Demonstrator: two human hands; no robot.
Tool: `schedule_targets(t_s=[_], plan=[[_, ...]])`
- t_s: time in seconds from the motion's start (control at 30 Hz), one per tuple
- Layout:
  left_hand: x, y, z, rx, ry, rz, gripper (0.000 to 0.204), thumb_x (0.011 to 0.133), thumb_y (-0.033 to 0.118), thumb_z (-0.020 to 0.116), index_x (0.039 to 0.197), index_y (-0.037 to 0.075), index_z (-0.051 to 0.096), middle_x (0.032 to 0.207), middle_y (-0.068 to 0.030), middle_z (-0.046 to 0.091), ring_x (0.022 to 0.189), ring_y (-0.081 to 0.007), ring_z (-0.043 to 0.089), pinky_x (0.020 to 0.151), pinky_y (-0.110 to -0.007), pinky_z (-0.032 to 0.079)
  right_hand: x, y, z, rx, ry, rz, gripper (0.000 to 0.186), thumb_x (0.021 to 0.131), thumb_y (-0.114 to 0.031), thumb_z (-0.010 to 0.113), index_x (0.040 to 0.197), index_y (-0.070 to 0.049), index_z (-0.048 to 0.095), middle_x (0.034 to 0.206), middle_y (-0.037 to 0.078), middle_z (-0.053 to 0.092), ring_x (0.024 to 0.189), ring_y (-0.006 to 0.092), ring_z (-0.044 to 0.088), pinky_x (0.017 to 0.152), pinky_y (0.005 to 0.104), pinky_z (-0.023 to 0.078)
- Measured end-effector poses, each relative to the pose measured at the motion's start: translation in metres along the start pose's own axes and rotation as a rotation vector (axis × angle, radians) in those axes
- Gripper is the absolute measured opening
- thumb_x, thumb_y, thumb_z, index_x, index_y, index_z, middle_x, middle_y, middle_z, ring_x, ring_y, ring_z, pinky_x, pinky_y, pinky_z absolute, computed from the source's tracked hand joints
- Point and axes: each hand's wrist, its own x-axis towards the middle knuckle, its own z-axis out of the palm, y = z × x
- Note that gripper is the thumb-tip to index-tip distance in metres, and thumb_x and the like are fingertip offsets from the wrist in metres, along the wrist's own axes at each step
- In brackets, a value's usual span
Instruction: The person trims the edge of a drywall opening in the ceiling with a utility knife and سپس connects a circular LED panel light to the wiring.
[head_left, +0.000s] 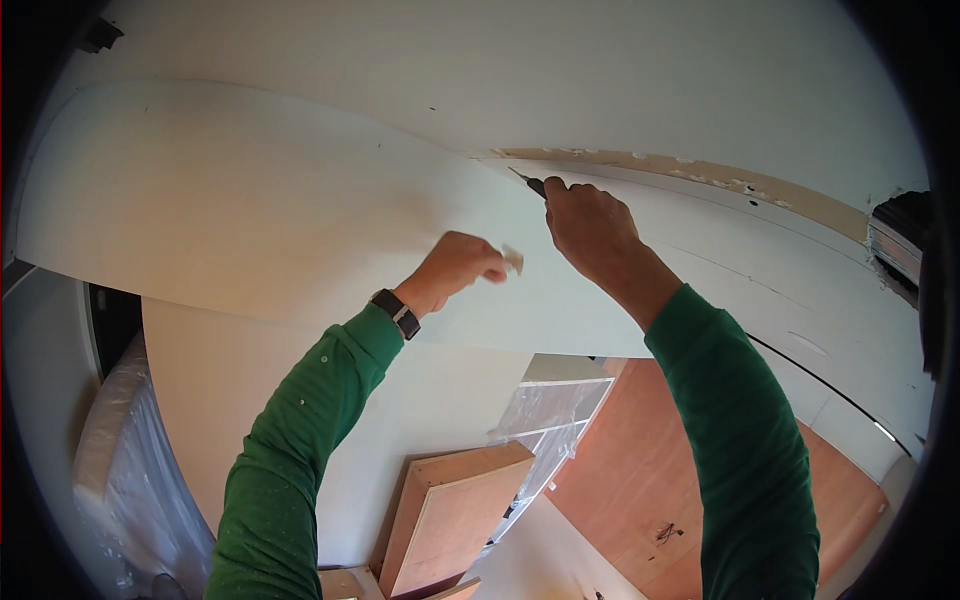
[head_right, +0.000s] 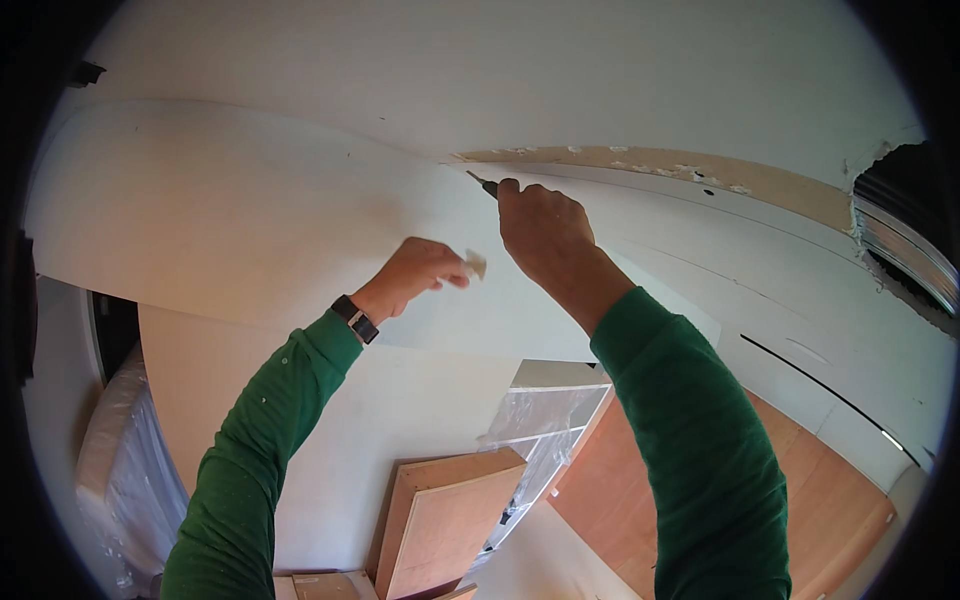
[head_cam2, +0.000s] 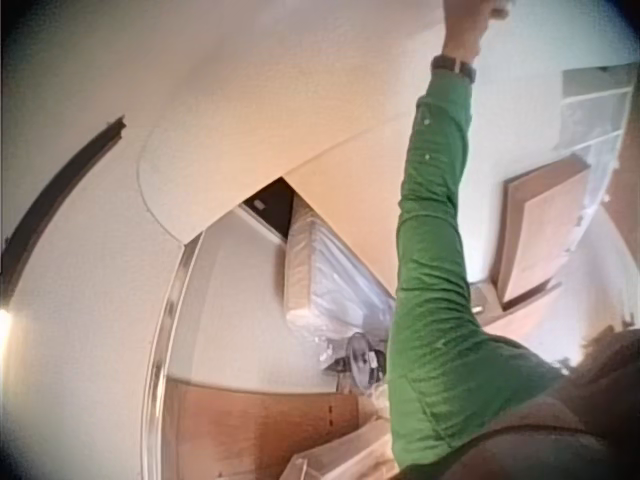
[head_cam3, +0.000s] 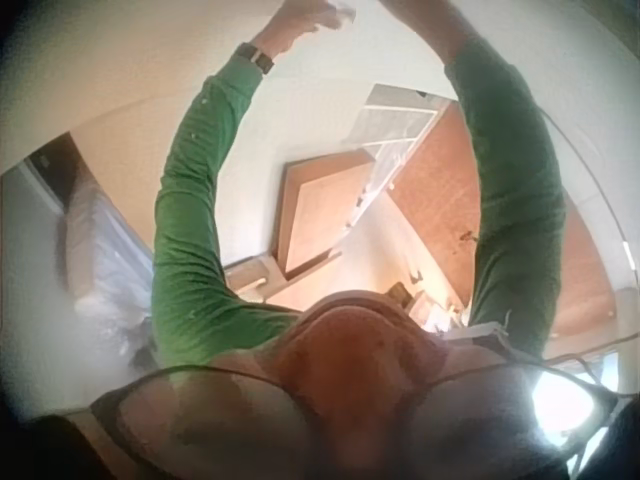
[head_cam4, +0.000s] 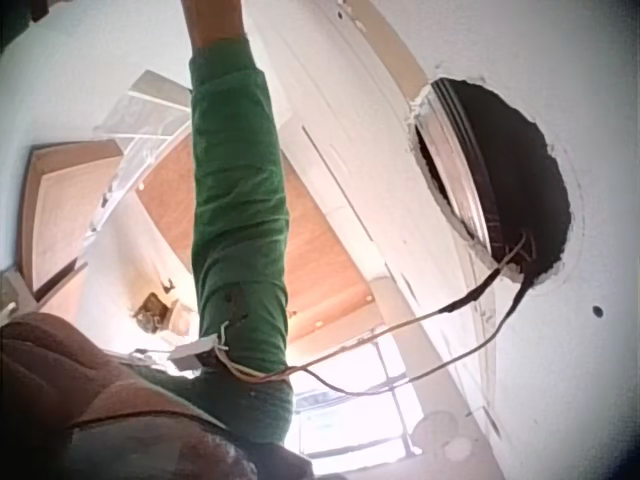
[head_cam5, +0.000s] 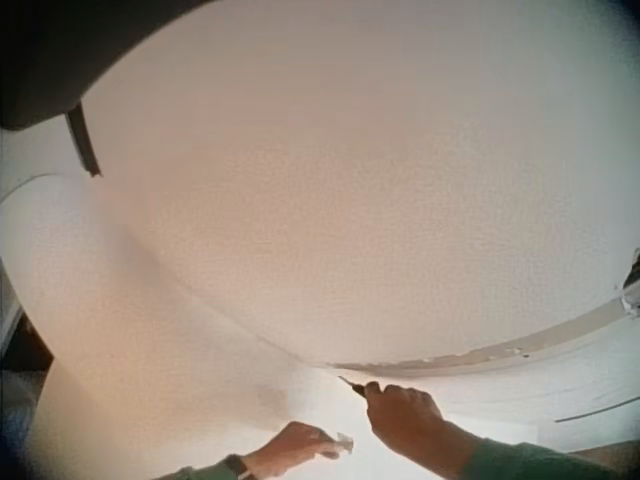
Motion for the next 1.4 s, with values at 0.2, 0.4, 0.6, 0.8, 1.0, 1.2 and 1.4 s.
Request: schedule_targets(t_s=[0.2, 0.4, 0.6, 0.8, 1.0, 1.2, 1.4], plan=[[0.026, 0.017, -0.017, 0.383, 0.324, 0.421, 0.037, 0.092, 0.035, 0.072, 0.084, -0.001, 0.074, 0.075, -0.0077, 0.072, 0.068, -0.0179, 0.064, 0.065, -0.033, 0.049, 0.008, -0.005, 0.015, -0.050, 0.108, -0.056, 0.020, 0.094, -0.008, 0.060, 0.111, 0.003, 0.058, 0.083, 0.017, 0.070, 0.072, 0.0314, 0.075, 0.060, 0.0400, 0.062], [0.060, 0.043, -0.051, 0.494, 0.562, 0.446, 0.043, 0.092, 0.041, 0.073, 0.093, -0.001, 0.078, 0.080, -0.0125, 0.075, 0.070, -0.0226, 0.066, 0.069, -0.035, 0.051, 0.017, -0.011, 0.020, -0.116, 0.193, -0.076, 0.025, 0.093, -0.009, 0.062, 0.114, 0.005, 0.060, 0.081, 0.015, 0.070, 0.066, 0.0280, 0.075, 0.056, 0.0367, 0.062], [0.067, 0.049, -0.064, 0.543, 0.526, 0.527, 0.046, 0.091, 0.048, 0.075, 0.099, 0.003, 0.080, 0.080, -0.0095, 0.075, 0.069, -0.0189, 0.064, 0.069, -0.033, 0.050, 0.014, -0.022, 0.021, -0.200, 0.226, -0.049, 0.029, 0.094, -0.010, 0.062, 0.118, 0.007, 0.061, 0.078, 0.014, 0.069, 0.062, 0.0258, 0.074, 0.053, 0.0350, 0.061], [0.072, 0.047, -0.062, 0.516, 0.518, 0.540, 0.044, 0.089, 0.056, 0.072, 0.092, 0.014, 0.083, 0.071, -0.0058, 0.070, 0.066, -0.0223, 0.063, 0.065, -0.036, 0.049, 0.022, -0.015, 0.024, -0.058, 0.170, -0.031, 0.028, 0.094, -0.010, 0.062, 0.116, 0.007, 0.061, 0.076, 0.015, 0.069, 0.063, 0.0266, 0.074, 0.053, 0.0357, 0.061], [0.078, 0.040, -0.067, 0.499, 0.539, 0.563, 0.040, 0.090, 0.051, 0.074, 0.092, 0.012, 0.083, 0.070, -0.0064, 0.070, 0.064, -0.0217, 0.061, 0.064, -0.036, 0.048, 0.025, -0.030, 0.018, -0.156, 0.146, -0.028, 0.019, 0.097, -0.010, 0.058, 0.110, 0.004, 0.060, 0.083, 0.019, 0.070, 0.068, 0.0330, 0.074, 0.059, 0.0409, 0.063], [0.083, 0.038, -0.067, 0.420, 0.520, 0.613, 0.037, 0.089, 0.046, 0.077, 0.093, 0.010, 0.082, 0.073, -0.0066, 0.072, 0.065, -0.0195, 0.062, 0.066, -0.035, 0.049, 0.040, -0.021, 0.008, 0.032, 0.079, 0.010, 0.023, 0.097, -0.009, 0.056, 0.115, 0.004, 0.062, 0.092, 0.018, 0.072, 0.084, 0.0348, 0.075, 0.071, 0.0429, 0.064], [0.080, 0.037, -0.068, 0.285, 0.455, 0.591, 0.034, 0.091, 0.036, 0.077, 0.101, 0.004, 0.080, 0.090, -0.0088, 0.077, 0.081, -0.0179, 0.067, 0.080, -0.032, 0.051, 0.042, -0.019, 0.001, 0.104, 0.026, 0.014, 0.021, 0.099, -0.012, 0.055, 0.111, 0.003, 0.063, 0.094, 0.023, 0.071, 0.089, 0.0372, 0.073, 0.075, 0.0455, 0.063]])
